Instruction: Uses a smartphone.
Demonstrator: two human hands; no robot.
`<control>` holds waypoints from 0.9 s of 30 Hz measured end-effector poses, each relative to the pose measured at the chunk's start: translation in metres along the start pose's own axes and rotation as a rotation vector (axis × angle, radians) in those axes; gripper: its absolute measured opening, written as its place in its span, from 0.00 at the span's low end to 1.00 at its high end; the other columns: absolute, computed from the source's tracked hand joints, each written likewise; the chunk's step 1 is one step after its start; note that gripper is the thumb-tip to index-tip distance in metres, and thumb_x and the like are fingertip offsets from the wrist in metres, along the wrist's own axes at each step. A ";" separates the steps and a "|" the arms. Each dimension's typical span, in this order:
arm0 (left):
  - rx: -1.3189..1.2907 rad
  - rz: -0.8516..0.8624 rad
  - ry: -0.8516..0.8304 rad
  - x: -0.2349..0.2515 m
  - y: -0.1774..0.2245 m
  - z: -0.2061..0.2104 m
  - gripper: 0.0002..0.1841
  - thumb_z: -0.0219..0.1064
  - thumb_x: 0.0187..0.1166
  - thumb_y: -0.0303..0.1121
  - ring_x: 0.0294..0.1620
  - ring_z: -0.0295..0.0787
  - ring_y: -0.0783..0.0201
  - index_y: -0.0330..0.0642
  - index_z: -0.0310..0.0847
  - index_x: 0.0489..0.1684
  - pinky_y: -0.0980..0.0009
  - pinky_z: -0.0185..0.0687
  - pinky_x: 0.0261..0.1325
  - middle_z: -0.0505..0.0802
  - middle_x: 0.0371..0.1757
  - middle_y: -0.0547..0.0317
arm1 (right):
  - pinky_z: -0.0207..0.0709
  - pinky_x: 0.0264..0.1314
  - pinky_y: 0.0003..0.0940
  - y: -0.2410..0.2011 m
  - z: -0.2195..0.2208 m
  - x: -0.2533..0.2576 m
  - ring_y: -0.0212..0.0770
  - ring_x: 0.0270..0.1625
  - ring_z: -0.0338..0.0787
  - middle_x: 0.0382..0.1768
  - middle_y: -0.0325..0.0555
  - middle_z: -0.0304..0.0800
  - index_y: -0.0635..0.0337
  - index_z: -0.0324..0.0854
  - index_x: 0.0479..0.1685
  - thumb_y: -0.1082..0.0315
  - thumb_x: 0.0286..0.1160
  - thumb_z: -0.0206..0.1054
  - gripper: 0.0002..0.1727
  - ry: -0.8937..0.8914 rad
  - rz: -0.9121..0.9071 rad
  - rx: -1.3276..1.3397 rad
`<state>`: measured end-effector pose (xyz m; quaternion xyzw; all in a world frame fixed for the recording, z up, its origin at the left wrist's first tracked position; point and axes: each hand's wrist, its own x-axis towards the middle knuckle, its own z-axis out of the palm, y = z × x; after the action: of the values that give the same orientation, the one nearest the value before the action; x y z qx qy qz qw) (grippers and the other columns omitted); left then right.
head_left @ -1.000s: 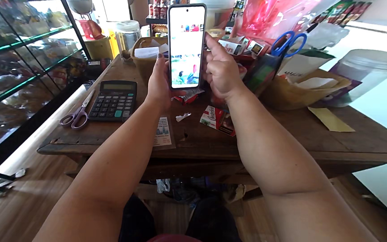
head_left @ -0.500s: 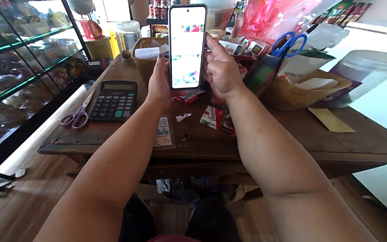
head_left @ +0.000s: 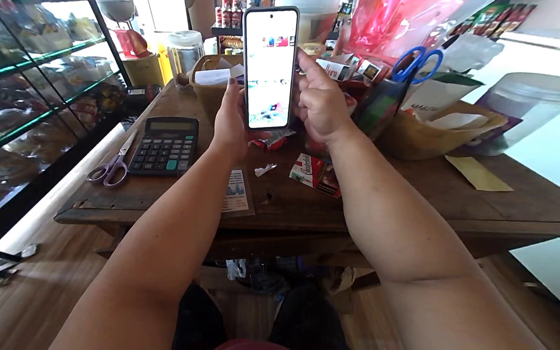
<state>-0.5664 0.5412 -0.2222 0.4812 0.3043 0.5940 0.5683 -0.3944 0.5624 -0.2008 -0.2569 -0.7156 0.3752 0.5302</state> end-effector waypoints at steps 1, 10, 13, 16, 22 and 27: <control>-0.003 0.001 -0.001 0.000 0.000 0.000 0.38 0.20 0.91 0.61 0.50 0.93 0.55 0.51 0.73 0.73 0.60 0.90 0.35 0.92 0.58 0.54 | 0.85 0.69 0.43 0.000 0.000 0.000 0.43 0.72 0.86 0.77 0.53 0.80 0.60 0.43 0.95 0.81 0.66 0.45 0.46 0.001 0.000 0.004; -0.005 0.002 -0.001 0.000 -0.001 0.000 0.38 0.19 0.91 0.60 0.49 0.93 0.57 0.51 0.73 0.73 0.62 0.89 0.34 0.92 0.57 0.54 | 0.84 0.71 0.42 0.001 0.000 -0.001 0.42 0.73 0.85 0.78 0.52 0.79 0.60 0.43 0.96 0.81 0.66 0.45 0.46 0.006 0.008 -0.006; -0.012 -0.009 0.013 0.000 0.000 0.001 0.38 0.20 0.91 0.61 0.49 0.93 0.56 0.51 0.74 0.72 0.61 0.89 0.34 0.92 0.57 0.54 | 0.83 0.72 0.42 0.001 -0.001 -0.001 0.40 0.75 0.84 0.79 0.50 0.78 0.59 0.43 0.96 0.80 0.64 0.46 0.48 0.010 0.007 -0.025; 0.009 0.006 0.001 0.000 0.000 0.000 0.38 0.19 0.91 0.60 0.48 0.93 0.57 0.49 0.72 0.74 0.62 0.89 0.34 0.92 0.57 0.54 | 0.83 0.71 0.41 0.002 -0.001 -0.001 0.40 0.75 0.84 0.80 0.51 0.77 0.59 0.42 0.96 0.81 0.65 0.46 0.47 0.009 0.003 -0.022; 0.000 -0.006 0.002 -0.001 0.000 0.000 0.38 0.21 0.91 0.61 0.51 0.92 0.56 0.50 0.71 0.77 0.61 0.90 0.36 0.91 0.60 0.53 | 0.83 0.72 0.41 0.002 -0.001 -0.001 0.41 0.75 0.84 0.79 0.52 0.78 0.61 0.42 0.96 0.81 0.66 0.45 0.46 0.004 -0.007 -0.021; -0.007 -0.008 0.000 -0.001 0.001 0.000 0.38 0.21 0.91 0.60 0.50 0.93 0.56 0.50 0.70 0.78 0.62 0.89 0.35 0.91 0.61 0.53 | 0.83 0.71 0.42 0.002 -0.001 -0.001 0.41 0.73 0.85 0.76 0.52 0.81 0.60 0.42 0.96 0.81 0.65 0.45 0.47 -0.003 -0.008 -0.008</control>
<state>-0.5663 0.5405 -0.2216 0.4779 0.3040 0.5930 0.5723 -0.3932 0.5633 -0.2025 -0.2556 -0.7188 0.3706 0.5297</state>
